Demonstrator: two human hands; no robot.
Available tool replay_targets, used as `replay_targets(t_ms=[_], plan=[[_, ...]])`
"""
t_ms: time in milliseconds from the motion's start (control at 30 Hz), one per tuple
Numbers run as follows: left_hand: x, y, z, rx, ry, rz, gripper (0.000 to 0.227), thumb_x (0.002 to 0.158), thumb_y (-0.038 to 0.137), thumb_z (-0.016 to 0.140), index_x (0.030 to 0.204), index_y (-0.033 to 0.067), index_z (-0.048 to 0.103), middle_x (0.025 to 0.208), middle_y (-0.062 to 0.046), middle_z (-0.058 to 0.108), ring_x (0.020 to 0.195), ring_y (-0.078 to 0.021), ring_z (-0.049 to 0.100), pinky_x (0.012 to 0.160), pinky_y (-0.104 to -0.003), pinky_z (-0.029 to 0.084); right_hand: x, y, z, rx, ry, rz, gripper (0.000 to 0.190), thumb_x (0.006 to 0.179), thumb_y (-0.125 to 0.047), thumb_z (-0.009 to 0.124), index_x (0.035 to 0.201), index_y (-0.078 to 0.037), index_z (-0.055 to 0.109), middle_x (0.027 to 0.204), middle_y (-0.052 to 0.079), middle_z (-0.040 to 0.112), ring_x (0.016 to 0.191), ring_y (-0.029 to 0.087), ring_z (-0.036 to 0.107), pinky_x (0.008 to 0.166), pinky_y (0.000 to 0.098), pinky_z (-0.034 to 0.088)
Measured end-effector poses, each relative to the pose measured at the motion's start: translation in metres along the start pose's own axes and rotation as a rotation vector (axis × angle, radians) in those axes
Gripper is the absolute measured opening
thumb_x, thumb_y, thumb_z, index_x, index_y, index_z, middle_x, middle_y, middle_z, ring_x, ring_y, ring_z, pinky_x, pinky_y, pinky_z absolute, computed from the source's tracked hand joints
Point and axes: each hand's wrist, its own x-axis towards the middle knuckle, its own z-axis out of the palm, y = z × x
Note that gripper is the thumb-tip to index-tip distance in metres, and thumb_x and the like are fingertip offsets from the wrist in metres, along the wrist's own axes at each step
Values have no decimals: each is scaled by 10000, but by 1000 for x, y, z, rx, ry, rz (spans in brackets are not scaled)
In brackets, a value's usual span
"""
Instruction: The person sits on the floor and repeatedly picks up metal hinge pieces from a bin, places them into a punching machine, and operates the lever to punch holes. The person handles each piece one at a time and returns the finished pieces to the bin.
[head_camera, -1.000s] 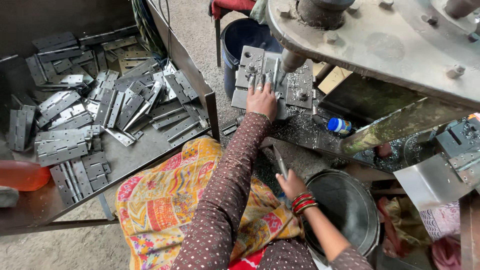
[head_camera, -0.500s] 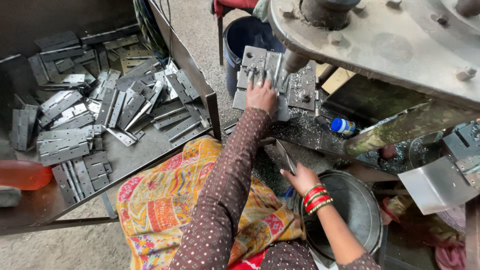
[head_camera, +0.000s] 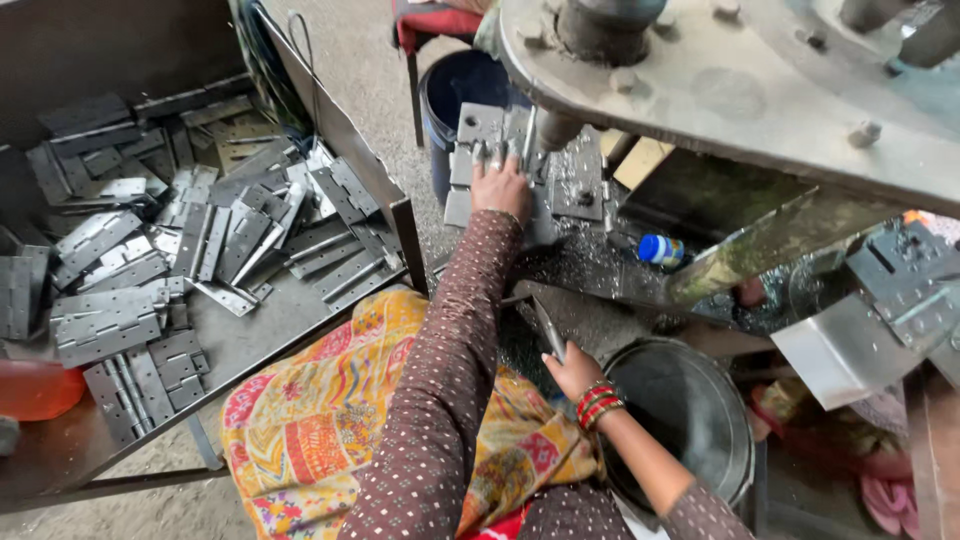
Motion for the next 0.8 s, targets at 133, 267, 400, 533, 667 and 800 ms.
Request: replay_targets(t_ms=[133, 267, 400, 533, 667, 800], plan=[[-1, -4, 2, 22, -79, -10, 227, 964, 215, 589, 1087, 111, 748, 1440, -110, 542, 1298, -272, 546, 1215, -581, 219, 0, -10, -33, -105, -129, 16, 558, 876, -560, 658, 942, -7, 629, 774, 217, 702, 726, 380, 707, 691, 494, 552], [6, 0, 5, 20, -107, -29, 250, 996, 228, 570, 1110, 75, 732, 1406, -133, 555, 1341, -287, 507, 1202, -577, 230, -1, -8, -28, -107, -122, 6, 537, 899, -556, 645, 918, -19, 653, 750, 212, 701, 720, 385, 702, 703, 493, 547], [12, -4, 6, 50, -68, -7, 225, 978, 195, 576, 1073, 81, 745, 1445, -126, 541, 1350, -296, 508, 1189, -565, 264, 1, 0, 13, 70, 21, 26, 435, 878, -493, 654, 935, -61, 656, 762, 196, 697, 735, 402, 703, 689, 507, 547], [-1, 0, 15, 19, -65, 4, 244, 976, 194, 543, 1030, 76, 749, 1466, -124, 520, 1313, -301, 522, 1180, -555, 268, -12, 19, 38, 36, 76, -15, 449, 891, -493, 675, 921, -45, 663, 797, 209, 696, 781, 430, 684, 699, 514, 540], [2, -7, 0, 2, 19, 6, 256, 979, 173, 528, 1050, 77, 755, 1382, -119, 587, 1320, -273, 545, 1182, -539, 298, 8, 6, 3, 51, -62, 18, 486, 873, -507, 666, 924, -24, 642, 771, 201, 697, 746, 405, 700, 703, 507, 540], [-12, -10, 0, 1, -45, -1, 265, 1002, 156, 509, 1032, 87, 763, 1396, -86, 591, 1304, -263, 562, 1212, -562, 268, 2, -11, -35, -26, -172, 35, 585, 839, -580, 673, 898, 0, 627, 739, 201, 702, 712, 386, 723, 686, 493, 565]])
